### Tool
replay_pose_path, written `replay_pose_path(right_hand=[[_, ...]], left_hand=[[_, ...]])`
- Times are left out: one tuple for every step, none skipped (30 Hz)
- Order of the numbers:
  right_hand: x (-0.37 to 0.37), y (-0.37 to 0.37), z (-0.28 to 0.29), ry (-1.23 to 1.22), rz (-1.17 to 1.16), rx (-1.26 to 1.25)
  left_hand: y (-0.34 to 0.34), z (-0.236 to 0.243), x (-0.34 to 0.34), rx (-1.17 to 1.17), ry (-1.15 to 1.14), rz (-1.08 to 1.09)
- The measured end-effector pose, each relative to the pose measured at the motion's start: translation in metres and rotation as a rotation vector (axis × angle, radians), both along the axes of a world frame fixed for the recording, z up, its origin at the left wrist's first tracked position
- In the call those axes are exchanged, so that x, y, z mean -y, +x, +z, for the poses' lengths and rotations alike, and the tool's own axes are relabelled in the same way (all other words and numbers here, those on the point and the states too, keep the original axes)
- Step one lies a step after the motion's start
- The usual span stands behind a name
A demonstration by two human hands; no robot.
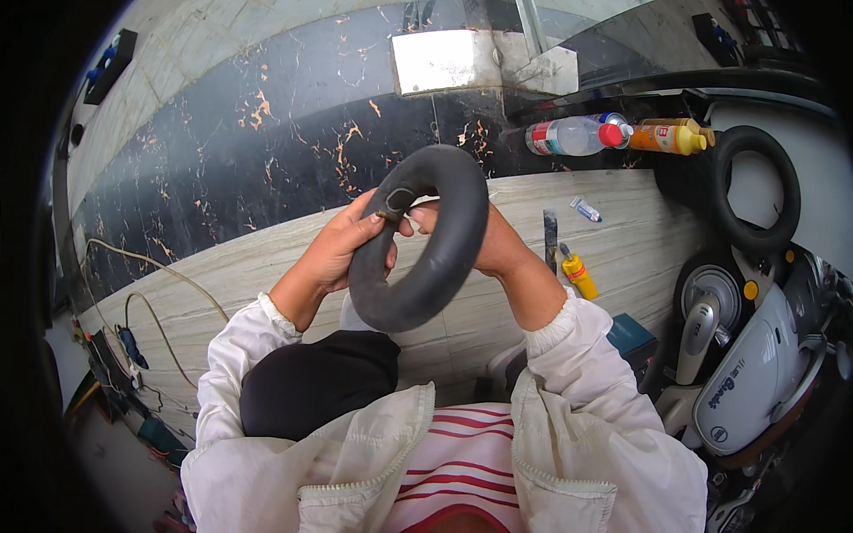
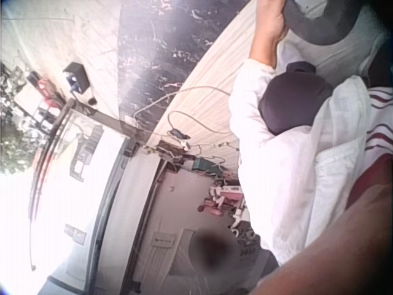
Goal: The person applies glue to a small puncture on a black rubber tire, inserts a metal valve stem, and presses it into place. They then move outside and use a hand pump to inflate the tire.
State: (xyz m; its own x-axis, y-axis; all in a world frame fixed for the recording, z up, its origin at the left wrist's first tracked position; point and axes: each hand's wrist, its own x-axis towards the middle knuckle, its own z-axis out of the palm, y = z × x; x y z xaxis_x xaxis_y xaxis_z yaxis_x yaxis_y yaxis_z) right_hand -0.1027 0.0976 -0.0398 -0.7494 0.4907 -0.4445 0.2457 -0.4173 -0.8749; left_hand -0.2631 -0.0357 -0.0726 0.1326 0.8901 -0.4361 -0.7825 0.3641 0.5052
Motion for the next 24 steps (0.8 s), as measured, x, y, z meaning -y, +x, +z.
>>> replay_pose_path(right_hand=[[0.002, 0.004, 0.004, 0.047, -0.073, 0.043], [0.005, 0.007, 0.006, 0.086, -0.137, 0.076], [-0.004, 0.026, -0.010, 0.039, -0.060, 0.140], [-0.011, 0.029, -0.010, -0.004, 0.011, 0.204], [-0.012, 0.034, -0.010, 0.063, 0.101, 0.274], [-0.014, 0.041, -0.007, 0.131, 0.187, 0.344], [-0.016, 0.039, 0.005, 0.203, 0.267, 0.410], [-0.016, 0.040, 0.012, 0.365, 0.273, 0.361], [-0.016, 0.042, 0.019, 0.526, 0.273, 0.313], [-0.019, 0.043, 0.029, 0.696, 0.266, 0.268], [-0.024, 0.041, 0.045, 0.696, 0.244, 0.217], [-0.030, 0.038, 0.062, 0.730, 0.245, 0.161], [-0.035, 0.037, 0.078, 0.765, 0.244, 0.106], [-0.039, 0.039, 0.091, 0.799, 0.240, 0.056], [-0.043, 0.044, 0.099, 0.865, 0.238, 0.037], [-0.049, 0.050, 0.103, 0.895, 0.219, 0.027], [-0.057, 0.057, 0.103, 0.922, 0.200, 0.016], [-0.063, 0.064, 0.104, 0.949, 0.184, 0.003], [-0.068, 0.072, 0.107, 0.902, 0.135, -0.022], [-0.071, 0.079, 0.107, 0.881, 0.122, -0.047], [-0.075, 0.086, 0.104, 0.893, 0.114, -0.116], [-0.077, 0.096, 0.097, 0.902, 0.102, -0.174], [-0.079, 0.108, 0.088, 0.922, 0.098, -0.189], [-0.080, 0.116, 0.079, 0.640, 0.095, -0.187]], left_hand=[[0.000, 0.000, 0.000, 0.061, -0.001, 0.026], [-0.002, 0.001, 0.001, 0.087, -0.020, 0.051], [-0.002, 0.001, 0.001, 0.113, -0.038, 0.074], [-0.003, 0.002, 0.001, 0.140, -0.053, 0.092], [-0.002, 0.002, 0.000, 0.128, -0.074, 0.111], [0.000, 0.005, -0.001, 0.110, -0.114, 0.124], [0.002, 0.011, -0.004, 0.085, -0.149, 0.133], [0.003, 0.015, -0.008, 0.059, -0.183, 0.140], [0.002, 0.004, -0.006, 0.025, -0.208, 0.033], [0.003, 0.002, -0.011, 0.025, -0.153, -0.006], [0.002, 0.004, -0.016, 0.020, -0.105, -0.049], [0.003, 0.008, -0.020, 0.016, -0.059, -0.093], [0.005, 0.024, -0.028, -0.116, -0.031, -0.141], [0.011, 0.035, -0.037, -0.156, -0.055, -0.141], [0.017, 0.044, -0.045, -0.198, -0.078, -0.139], [0.022, 0.054, -0.053, -0.242, -0.096, -0.130], [0.025, 0.058, -0.058, -0.280, -0.083, -0.147], [0.028, 0.060, -0.063, -0.348, -0.046, -0.188], [0.031, 0.069, -0.068, -0.400, 0.000, -0.220], [0.033, 0.079, -0.072, -0.456, 0.037, -0.250], [0.037, 0.092, -0.077, -0.445, 0.046, -0.293], [0.039, 0.097, -0.081, -0.484, 0.051, -0.391], [0.046, 0.100, -0.084, -0.519, 0.041, -0.408], [0.053, 0.103, -0.086, -0.554, 0.032, -0.426]])
